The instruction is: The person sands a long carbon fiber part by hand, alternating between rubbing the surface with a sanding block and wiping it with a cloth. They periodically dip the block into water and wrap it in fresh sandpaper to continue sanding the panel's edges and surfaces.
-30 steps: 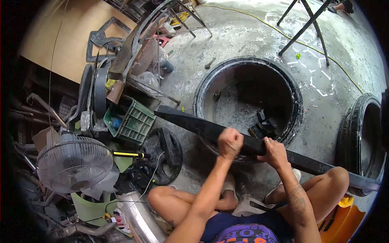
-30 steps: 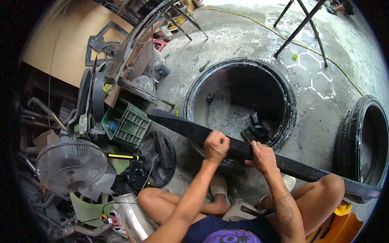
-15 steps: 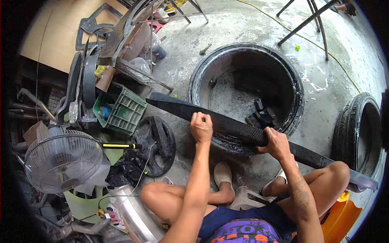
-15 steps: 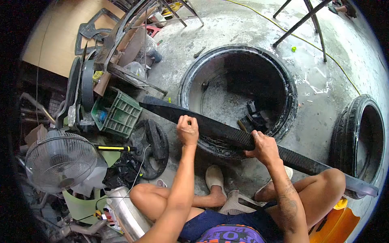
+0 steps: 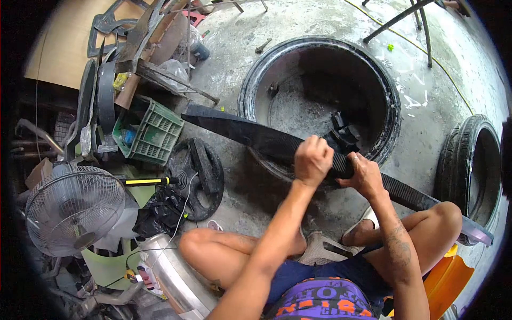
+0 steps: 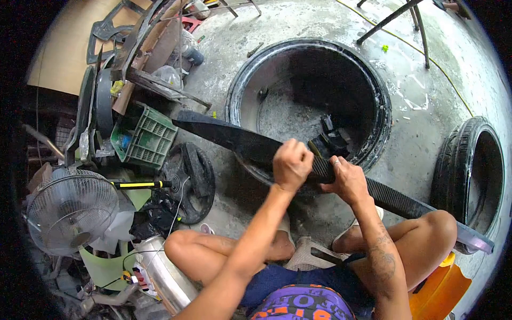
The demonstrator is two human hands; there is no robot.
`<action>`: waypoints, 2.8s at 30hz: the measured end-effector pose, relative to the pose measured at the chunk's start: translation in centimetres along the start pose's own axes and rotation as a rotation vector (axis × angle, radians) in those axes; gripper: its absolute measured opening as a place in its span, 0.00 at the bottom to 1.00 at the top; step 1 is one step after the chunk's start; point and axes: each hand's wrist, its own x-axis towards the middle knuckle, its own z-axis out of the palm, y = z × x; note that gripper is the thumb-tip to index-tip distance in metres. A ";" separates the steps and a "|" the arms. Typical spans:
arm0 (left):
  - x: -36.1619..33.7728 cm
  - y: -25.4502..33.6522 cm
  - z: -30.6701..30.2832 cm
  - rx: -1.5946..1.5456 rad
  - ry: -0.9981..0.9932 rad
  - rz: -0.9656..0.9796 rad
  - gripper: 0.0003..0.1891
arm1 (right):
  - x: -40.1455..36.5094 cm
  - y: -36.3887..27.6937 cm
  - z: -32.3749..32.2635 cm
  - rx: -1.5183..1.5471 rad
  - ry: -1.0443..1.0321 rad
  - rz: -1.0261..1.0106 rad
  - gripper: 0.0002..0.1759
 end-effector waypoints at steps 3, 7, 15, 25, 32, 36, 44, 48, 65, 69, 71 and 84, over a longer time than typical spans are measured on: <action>1.0 -6.8 -3.3 0.129 0.034 -0.139 0.12 | -0.1 0.1 0.1 0.005 0.019 0.000 0.37; 1.0 -6.6 -2.5 0.173 0.051 -0.147 0.11 | 0.0 0.3 0.2 0.013 0.051 -0.022 0.38; 2.1 -8.4 -3.2 0.235 -0.006 -0.225 0.09 | -0.1 0.4 0.4 0.010 0.062 -0.038 0.40; 2.0 -7.2 -3.2 0.225 0.030 -0.238 0.10 | -0.3 -0.3 -0.2 0.014 0.118 0.009 0.40; 2.5 -4.4 -2.8 0.220 0.043 -0.260 0.14 | -0.3 0.7 1.1 0.019 0.092 -0.043 0.40; 0.9 2.2 0.5 0.084 -0.079 -0.007 0.12 | 0.0 0.3 0.2 0.049 0.033 -0.020 0.40; 2.0 -2.8 -0.6 0.183 -0.042 -0.066 0.12 | -0.1 0.5 0.6 0.080 0.033 -0.011 0.38; 1.5 -0.1 0.4 0.044 -0.153 0.071 0.10 | -0.3 0.4 0.4 0.078 0.024 -0.013 0.38; 1.8 -1.6 0.8 0.159 -0.113 -0.012 0.10 | 0.0 0.0 0.3 0.037 0.024 0.008 0.37; 2.8 -3.1 -0.8 0.131 -0.161 0.125 0.10 | -0.3 0.1 0.4 0.018 0.015 0.019 0.38; 4.4 -6.4 -2.7 0.209 -0.067 -0.036 0.10 | -0.3 0.3 0.5 0.028 0.040 -0.012 0.38; 2.7 -3.9 0.0 0.180 0.009 0.012 0.07 | -0.3 0.1 0.4 0.067 0.055 -0.002 0.37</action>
